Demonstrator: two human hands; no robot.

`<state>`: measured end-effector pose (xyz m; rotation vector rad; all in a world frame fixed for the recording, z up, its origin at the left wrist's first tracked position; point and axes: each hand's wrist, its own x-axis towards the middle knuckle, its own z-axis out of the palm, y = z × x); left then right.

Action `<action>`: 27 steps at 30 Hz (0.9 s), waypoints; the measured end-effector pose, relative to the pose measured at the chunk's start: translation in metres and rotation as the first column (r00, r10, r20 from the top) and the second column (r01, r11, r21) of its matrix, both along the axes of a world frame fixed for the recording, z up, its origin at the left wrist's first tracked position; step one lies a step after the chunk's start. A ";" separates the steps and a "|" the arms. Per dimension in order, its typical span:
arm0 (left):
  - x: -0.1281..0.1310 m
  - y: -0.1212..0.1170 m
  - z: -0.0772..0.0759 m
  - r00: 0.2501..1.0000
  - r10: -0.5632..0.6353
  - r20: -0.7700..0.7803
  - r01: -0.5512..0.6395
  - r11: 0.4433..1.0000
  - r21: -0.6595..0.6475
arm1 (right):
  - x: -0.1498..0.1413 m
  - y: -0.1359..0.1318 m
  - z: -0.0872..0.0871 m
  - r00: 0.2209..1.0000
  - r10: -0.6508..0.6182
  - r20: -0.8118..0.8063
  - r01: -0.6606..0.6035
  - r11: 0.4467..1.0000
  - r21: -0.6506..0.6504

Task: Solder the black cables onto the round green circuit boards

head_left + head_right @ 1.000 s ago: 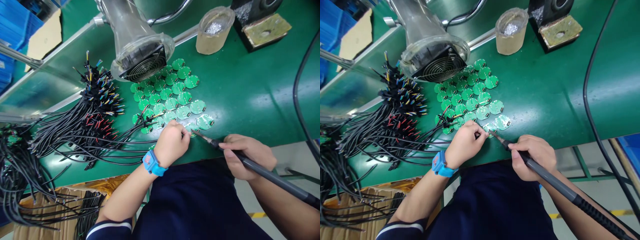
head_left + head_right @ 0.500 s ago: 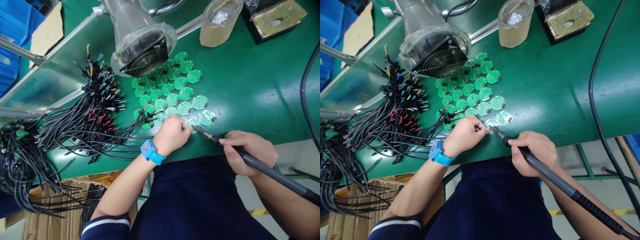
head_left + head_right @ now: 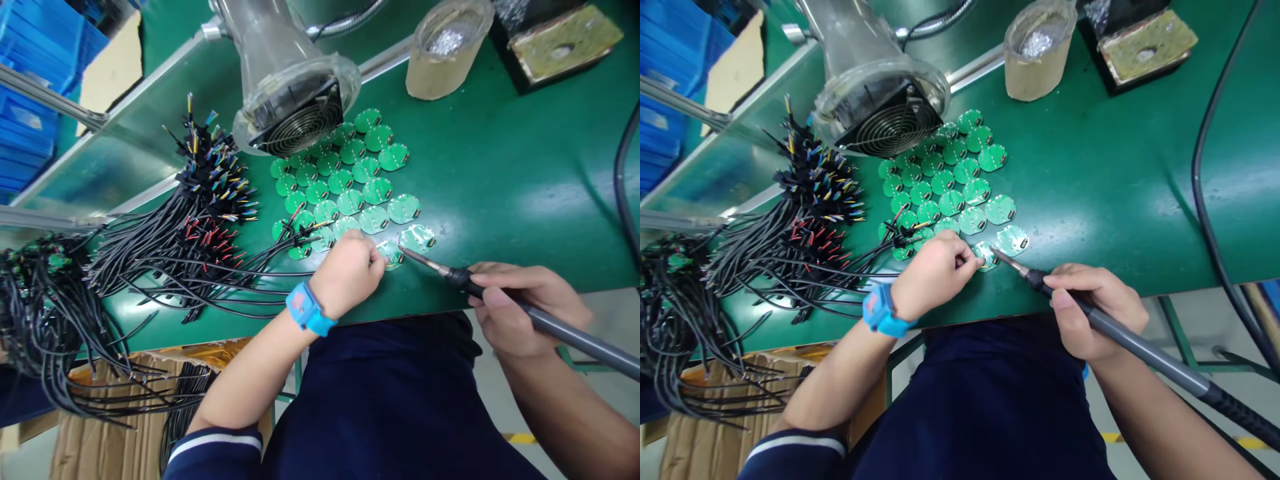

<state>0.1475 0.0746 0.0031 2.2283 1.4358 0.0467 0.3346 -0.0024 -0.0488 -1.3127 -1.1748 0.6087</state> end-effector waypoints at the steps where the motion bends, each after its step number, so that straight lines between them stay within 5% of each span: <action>1: -0.002 -0.009 -0.001 1.000 0.020 0.008 -0.020 0.997 0.069 | 0.000 0.001 0.000 1.000 0.012 -0.026 -0.012 1.000 0.023; 4: -0.010 -0.040 -0.008 0.997 0.051 0.057 -0.062 0.973 0.220 | -0.001 0.003 -0.001 0.997 0.013 -0.074 -0.004 0.993 0.120; 9: -0.030 -0.068 -0.010 0.984 -0.010 0.179 -0.032 0.972 0.233 | -0.003 0.004 -0.005 0.996 -0.055 -0.067 0.068 0.977 0.202; 12: -0.047 -0.054 -0.002 0.969 0.105 0.226 -0.170 0.941 0.294 | -0.004 0.006 -0.004 0.996 -0.073 -0.042 0.080 0.970 0.228; 16: -0.076 -0.011 -0.003 0.970 0.239 0.041 -0.225 0.830 0.509 | -0.001 0.007 -0.005 0.997 -0.077 -0.017 0.079 0.967 0.243; 20: -0.097 0.018 -0.009 0.993 0.116 -0.012 -0.099 0.897 0.432 | 0.000 0.003 -0.012 0.995 -0.033 -0.090 0.046 0.988 0.149; 22: -0.101 0.019 -0.004 0.996 0.082 0.035 -0.089 0.895 0.437 | 0.001 0.002 -0.016 0.989 -0.067 -0.133 0.087 0.985 0.152; 27: -0.077 -0.003 0.015 0.948 0.066 0.310 -0.241 0.786 0.570 | 0.015 0.003 -0.021 0.983 -0.131 -0.130 0.156 0.966 0.205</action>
